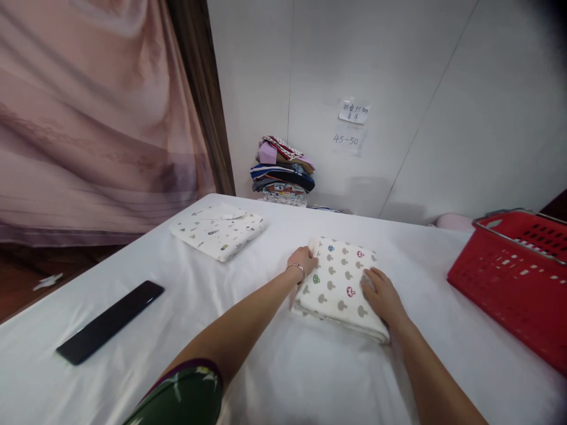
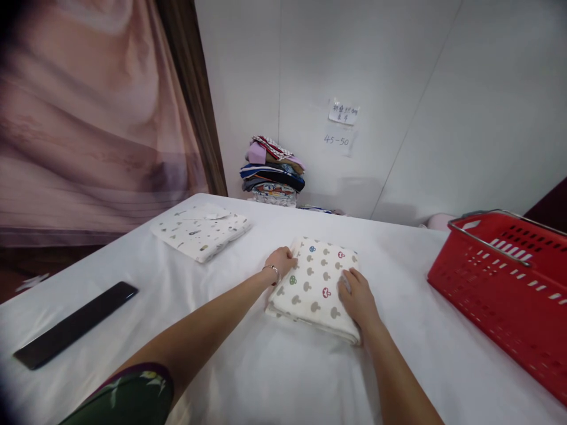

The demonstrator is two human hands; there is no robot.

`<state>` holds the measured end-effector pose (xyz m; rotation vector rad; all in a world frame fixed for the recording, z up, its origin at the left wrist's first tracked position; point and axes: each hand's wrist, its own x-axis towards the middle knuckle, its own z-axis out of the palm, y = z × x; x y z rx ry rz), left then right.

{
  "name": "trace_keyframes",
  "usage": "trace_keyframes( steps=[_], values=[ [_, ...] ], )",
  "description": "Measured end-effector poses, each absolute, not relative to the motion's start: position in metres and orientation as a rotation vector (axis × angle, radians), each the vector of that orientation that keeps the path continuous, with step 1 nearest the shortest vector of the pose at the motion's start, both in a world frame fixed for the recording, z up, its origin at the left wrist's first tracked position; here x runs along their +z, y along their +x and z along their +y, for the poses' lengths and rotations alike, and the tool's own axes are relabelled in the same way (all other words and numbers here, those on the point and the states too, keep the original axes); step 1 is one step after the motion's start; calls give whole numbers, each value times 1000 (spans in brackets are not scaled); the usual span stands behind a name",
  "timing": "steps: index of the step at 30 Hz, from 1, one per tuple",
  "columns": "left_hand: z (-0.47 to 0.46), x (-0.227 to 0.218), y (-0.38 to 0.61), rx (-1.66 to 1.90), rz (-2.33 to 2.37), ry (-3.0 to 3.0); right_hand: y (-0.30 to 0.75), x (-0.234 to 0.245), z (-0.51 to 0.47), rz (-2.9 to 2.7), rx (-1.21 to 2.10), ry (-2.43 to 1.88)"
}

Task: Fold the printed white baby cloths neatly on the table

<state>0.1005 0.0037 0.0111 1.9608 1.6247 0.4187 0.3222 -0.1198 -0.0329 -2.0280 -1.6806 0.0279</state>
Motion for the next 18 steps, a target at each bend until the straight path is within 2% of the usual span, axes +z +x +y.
trace_keyframes(
  steps=[18],
  values=[
    [16,7,107,349,1632,1901,320,-33,-121,-1674,38,-2045]
  ],
)
